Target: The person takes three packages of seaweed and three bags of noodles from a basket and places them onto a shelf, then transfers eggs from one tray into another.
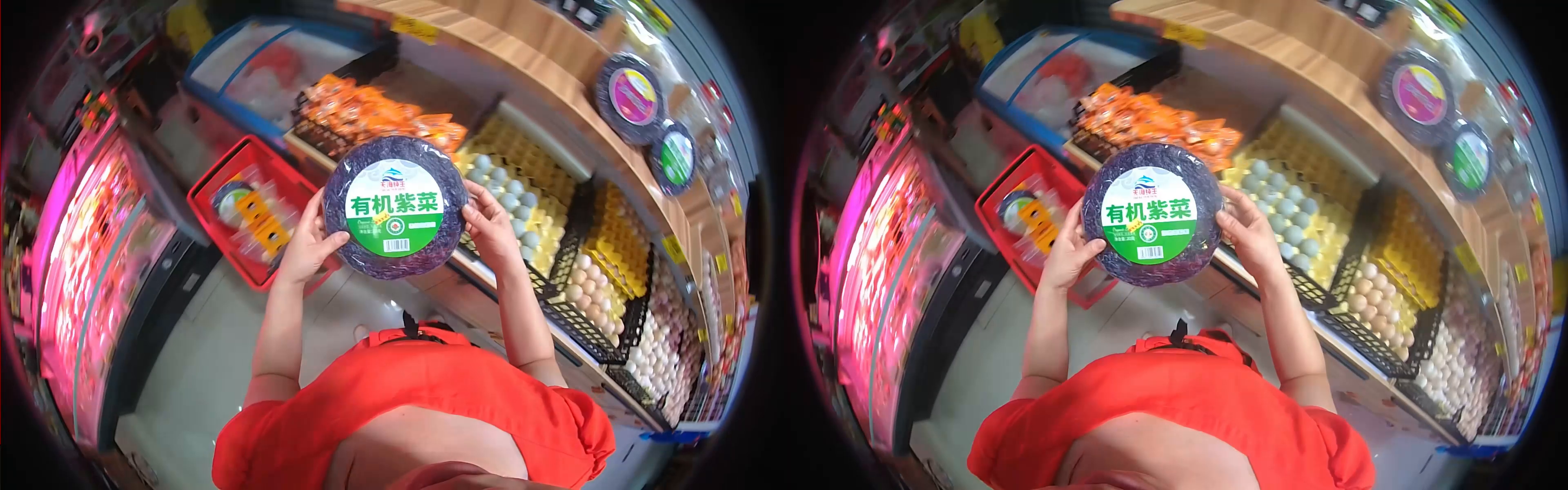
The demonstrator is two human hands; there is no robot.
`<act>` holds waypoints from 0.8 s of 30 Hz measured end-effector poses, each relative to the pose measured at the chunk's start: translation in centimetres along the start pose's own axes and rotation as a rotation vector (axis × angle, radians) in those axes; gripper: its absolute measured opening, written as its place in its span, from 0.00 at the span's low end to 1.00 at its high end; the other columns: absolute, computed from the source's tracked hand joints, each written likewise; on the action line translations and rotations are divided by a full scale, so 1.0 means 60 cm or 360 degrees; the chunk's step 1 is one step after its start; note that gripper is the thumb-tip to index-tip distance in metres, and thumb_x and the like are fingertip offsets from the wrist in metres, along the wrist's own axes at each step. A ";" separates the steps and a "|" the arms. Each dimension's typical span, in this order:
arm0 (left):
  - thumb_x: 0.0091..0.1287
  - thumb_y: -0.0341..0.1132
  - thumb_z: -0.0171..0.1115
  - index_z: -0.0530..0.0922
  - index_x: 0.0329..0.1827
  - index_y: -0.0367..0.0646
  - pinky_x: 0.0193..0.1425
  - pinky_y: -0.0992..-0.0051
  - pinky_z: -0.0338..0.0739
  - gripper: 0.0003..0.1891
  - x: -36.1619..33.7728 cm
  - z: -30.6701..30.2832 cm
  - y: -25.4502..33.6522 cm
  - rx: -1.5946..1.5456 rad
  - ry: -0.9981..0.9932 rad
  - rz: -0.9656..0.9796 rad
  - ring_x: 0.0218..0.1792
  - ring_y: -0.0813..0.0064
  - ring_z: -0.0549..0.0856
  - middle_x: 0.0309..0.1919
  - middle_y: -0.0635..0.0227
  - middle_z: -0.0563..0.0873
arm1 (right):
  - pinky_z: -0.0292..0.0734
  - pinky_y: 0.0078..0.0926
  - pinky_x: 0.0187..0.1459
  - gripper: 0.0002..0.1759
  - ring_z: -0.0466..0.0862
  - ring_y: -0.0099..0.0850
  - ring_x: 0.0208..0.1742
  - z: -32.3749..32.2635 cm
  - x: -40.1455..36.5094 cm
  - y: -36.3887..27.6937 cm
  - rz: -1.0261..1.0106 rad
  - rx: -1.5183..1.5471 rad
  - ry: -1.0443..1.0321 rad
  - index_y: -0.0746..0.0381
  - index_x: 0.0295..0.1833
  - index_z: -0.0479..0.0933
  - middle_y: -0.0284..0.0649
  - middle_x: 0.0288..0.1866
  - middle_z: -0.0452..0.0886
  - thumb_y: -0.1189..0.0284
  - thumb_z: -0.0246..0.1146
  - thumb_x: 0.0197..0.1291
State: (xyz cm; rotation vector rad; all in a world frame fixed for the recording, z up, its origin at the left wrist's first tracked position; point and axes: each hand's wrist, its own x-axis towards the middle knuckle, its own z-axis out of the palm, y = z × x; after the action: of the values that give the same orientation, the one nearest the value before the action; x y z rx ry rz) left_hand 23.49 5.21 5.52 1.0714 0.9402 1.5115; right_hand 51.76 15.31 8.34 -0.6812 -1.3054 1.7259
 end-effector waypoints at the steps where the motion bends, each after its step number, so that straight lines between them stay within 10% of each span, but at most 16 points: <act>1: 0.57 0.21 0.65 0.51 0.73 0.40 0.62 0.73 0.69 0.42 0.017 0.024 -0.001 -0.0048 -0.0033 -0.0018 0.57 0.74 0.75 0.58 0.62 0.74 | 0.70 0.19 0.45 0.32 0.77 0.22 0.46 -0.007 -0.020 -0.031 -0.0031 -0.0020 0.0050 0.65 0.66 0.62 0.36 0.47 0.80 0.70 0.65 0.58; 16: 0.52 0.19 0.66 0.48 0.74 0.49 0.57 0.70 0.75 0.48 0.297 0.729 0.010 0.0053 -0.1097 0.0478 0.55 0.69 0.76 0.58 0.56 0.70 | 0.72 0.17 0.46 0.28 0.77 0.21 0.48 -0.470 -0.281 -0.415 -0.0979 -0.0706 0.1055 0.64 0.67 0.60 0.38 0.53 0.76 0.80 0.58 0.61; 24: 0.50 0.29 0.69 0.52 0.72 0.50 0.48 0.69 0.78 0.46 0.435 0.946 -0.023 0.0983 -0.0729 0.1035 0.43 0.60 0.84 0.46 0.50 0.79 | 0.74 0.17 0.42 0.28 0.78 0.23 0.47 -0.684 -0.229 -0.511 -0.0905 -0.0923 0.1419 0.66 0.67 0.59 0.40 0.51 0.77 0.78 0.57 0.61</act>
State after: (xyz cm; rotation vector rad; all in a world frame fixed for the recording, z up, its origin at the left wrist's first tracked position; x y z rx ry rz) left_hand 75.63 33.26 25.53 2.2282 0.7741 1.3797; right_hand 101.20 26.51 23.90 -1.0990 -1.1532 0.4461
